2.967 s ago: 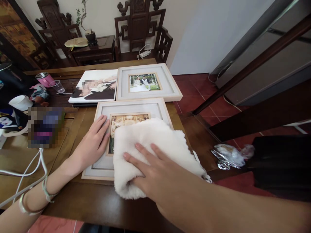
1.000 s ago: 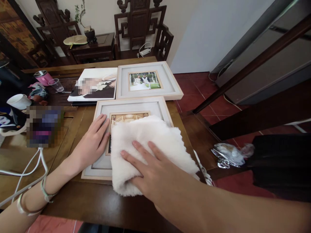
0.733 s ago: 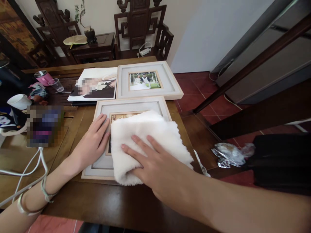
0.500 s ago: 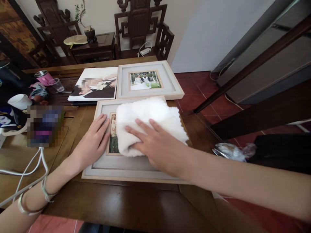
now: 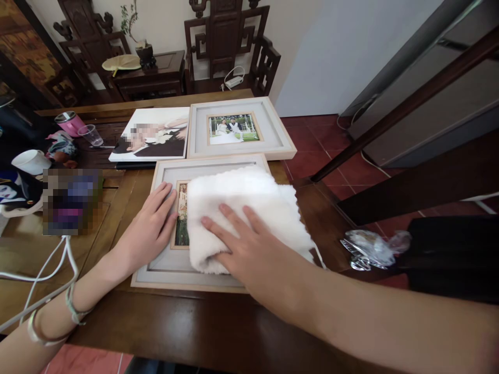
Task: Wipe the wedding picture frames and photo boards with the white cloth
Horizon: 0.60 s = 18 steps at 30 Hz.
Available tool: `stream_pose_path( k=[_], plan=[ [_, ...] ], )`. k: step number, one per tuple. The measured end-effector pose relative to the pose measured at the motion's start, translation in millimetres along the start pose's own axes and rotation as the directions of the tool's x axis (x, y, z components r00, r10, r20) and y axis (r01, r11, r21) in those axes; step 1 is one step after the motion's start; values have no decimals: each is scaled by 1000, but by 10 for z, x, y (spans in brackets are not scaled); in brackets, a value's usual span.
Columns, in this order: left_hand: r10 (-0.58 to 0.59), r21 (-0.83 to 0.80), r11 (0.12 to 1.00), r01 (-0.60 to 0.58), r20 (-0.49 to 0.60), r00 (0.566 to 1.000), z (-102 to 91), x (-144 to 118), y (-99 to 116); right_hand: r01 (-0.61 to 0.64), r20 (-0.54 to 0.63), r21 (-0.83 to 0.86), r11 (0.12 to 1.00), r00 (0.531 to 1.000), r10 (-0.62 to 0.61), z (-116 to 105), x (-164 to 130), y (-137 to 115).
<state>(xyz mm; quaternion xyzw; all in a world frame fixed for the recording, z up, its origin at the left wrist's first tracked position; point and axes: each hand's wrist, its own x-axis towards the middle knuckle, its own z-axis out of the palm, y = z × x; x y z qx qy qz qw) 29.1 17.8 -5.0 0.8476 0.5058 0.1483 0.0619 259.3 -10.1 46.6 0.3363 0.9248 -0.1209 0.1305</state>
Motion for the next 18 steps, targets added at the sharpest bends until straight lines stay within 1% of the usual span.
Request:
stream_pose_path(
  k=[3, 5, 8, 13, 15, 18],
  plan=[
    [-10, -5, 1000, 10, 3, 1000, -3, -3, 9, 44, 31, 27, 999, 999, -45, 19, -67, -85],
    [-14, -8, 1000, 14, 5, 1000, -3, -7, 12, 68, 31, 28, 997, 997, -69, 43, -96, -116],
    [-13, -3, 1000, 13, 6, 1000, -3, -12, 12, 86, -7, 21, 996, 996, -86, 87, -114, -119],
    [-12, -1, 1000, 12, 13, 1000, 4, -11, 6, 92, -117, -21, 995, 989, -94, 139, -79, -39],
    [-10, -3, 1000, 11, 14, 1000, 10, -10, 2, 81, -120, -37, 996, 989, -84, 124, -47, 15],
    [0, -1, 1000, 0, 5, 1000, 17, -11, -7, 39, -88, -72, 997, 995, -45, 64, 32, 139]
  ],
)
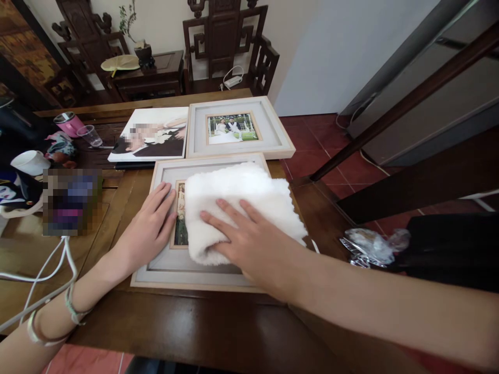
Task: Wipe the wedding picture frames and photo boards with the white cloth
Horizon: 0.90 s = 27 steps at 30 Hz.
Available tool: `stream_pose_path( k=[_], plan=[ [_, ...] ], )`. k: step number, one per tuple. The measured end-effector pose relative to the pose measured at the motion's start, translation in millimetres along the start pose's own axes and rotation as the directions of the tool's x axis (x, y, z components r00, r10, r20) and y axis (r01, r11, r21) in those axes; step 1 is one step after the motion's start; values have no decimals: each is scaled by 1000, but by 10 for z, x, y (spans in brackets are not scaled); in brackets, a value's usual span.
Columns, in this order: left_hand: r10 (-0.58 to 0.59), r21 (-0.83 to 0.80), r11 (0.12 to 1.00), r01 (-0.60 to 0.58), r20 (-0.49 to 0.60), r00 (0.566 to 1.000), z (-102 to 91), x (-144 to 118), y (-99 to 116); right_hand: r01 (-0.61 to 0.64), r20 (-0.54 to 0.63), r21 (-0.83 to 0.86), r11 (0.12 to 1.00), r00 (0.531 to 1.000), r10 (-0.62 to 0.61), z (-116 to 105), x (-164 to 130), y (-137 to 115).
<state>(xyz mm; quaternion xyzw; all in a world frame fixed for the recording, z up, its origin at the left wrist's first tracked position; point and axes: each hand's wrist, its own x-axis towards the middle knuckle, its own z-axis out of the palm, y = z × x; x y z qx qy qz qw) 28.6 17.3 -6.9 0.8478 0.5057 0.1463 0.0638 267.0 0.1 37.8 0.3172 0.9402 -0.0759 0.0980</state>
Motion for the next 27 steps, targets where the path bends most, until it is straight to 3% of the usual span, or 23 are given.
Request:
stream_pose_path(
  k=[7, 12, 16, 21, 27],
  plan=[
    [-2, 2, 1000, 2, 9, 1000, -6, -5, -13, -120, -50, -111, 987, 992, 115, -27, 212, 301],
    [8, 13, 1000, -8, -6, 1000, 5, 1, -16, -113, 70, -49, 992, 991, 116, -63, 138, 121],
    [-1, 10, 1000, 1, 4, 1000, 7, 7, -4, -40, 143, 65, 997, 989, 30, -100, -4, -127],
    [-10, 3, 1000, 10, 14, 1000, -2, 14, 15, 42, 103, 147, 988, 993, -57, -81, -128, -273],
    [1, 9, 1000, -1, -1, 1000, 0, 6, 3, 41, 83, 79, 996, 995, -47, -70, -106, -135]
  ],
)
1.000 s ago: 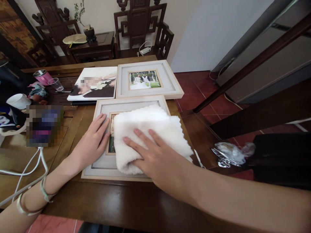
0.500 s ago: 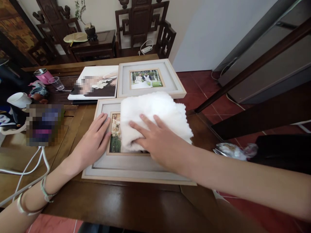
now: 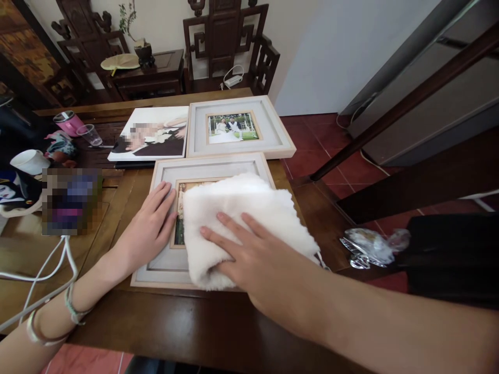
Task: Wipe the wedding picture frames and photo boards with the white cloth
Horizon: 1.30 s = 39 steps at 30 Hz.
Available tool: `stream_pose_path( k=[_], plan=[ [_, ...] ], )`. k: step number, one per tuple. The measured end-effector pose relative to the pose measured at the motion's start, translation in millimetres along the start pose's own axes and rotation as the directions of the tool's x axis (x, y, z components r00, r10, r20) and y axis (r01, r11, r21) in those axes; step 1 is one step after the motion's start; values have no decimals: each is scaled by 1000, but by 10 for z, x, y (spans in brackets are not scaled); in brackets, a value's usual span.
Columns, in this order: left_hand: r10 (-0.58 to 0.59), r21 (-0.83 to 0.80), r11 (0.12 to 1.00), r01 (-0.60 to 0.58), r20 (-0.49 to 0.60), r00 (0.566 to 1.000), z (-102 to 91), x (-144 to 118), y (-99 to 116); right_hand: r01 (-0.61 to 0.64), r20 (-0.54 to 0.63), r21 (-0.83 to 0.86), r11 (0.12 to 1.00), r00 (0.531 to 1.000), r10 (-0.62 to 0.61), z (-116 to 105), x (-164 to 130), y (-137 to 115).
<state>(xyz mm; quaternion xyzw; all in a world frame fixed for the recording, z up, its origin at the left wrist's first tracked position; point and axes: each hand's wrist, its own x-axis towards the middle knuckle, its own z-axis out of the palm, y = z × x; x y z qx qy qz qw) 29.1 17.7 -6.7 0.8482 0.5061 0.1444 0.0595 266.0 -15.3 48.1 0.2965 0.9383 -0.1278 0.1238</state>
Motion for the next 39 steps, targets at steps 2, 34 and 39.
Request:
stream_pose_path(
  k=[2, 34, 39],
  plan=[
    [4, 5, 1000, -4, -4, 1000, 2, -4, -7, -32, -16, -28, 999, 999, 32, -20, 36, 98],
    [9, 3, 1000, -9, -7, 1000, 2, -13, -13, -32, -111, -97, 995, 994, 21, 111, 120, 121],
    [13, -4, 1000, -13, -15, 1000, 10, -22, -23, -94, -112, -134, 986, 991, 79, 46, 219, 227]
  ],
)
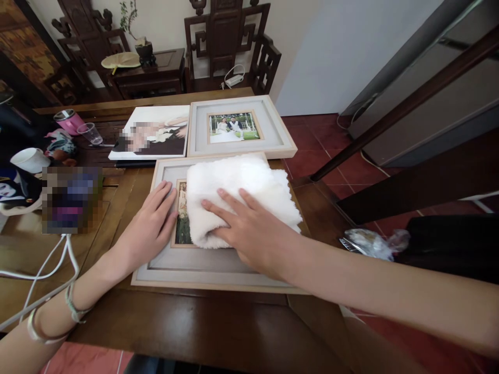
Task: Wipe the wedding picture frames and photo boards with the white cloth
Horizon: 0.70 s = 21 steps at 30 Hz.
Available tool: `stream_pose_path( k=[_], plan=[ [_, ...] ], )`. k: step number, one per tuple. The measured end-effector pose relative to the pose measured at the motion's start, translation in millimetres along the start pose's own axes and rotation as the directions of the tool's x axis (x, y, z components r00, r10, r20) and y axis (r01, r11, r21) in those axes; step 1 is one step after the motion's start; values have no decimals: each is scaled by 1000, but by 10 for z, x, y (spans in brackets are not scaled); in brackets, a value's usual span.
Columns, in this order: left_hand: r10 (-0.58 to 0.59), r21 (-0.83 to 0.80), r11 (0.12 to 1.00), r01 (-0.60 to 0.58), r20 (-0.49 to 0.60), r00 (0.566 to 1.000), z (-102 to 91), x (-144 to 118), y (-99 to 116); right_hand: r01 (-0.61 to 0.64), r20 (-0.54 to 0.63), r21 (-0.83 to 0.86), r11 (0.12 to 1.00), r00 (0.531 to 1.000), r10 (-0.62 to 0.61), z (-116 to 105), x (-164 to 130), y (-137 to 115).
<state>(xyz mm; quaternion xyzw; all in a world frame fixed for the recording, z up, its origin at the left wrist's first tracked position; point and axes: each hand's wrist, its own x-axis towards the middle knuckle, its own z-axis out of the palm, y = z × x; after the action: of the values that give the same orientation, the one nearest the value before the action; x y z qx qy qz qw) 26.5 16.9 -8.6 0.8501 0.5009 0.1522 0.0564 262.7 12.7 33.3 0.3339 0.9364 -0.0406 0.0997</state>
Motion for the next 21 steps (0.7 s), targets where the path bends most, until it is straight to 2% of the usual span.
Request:
stream_pose_path(
  k=[5, 13, 17, 21],
  plan=[
    [-6, -7, 1000, 6, 4, 1000, 8, 2, -9, -6, -62, 9, 1000, 998, 7, 44, -4, -44],
    [-25, -11, 1000, 25, 23, 999, -10, 19, 19, 80, -45, 110, 991, 996, -75, 88, -177, -258],
    [-19, -6, 1000, 20, 17, 1000, -13, 18, 17, 100, -22, 87, 991, 995, -99, 69, -163, -178],
    [-13, -2, 1000, 13, 11, 1000, -14, 13, 12, 40, -2, 34, 999, 999, -40, 54, -71, 46]
  ],
)
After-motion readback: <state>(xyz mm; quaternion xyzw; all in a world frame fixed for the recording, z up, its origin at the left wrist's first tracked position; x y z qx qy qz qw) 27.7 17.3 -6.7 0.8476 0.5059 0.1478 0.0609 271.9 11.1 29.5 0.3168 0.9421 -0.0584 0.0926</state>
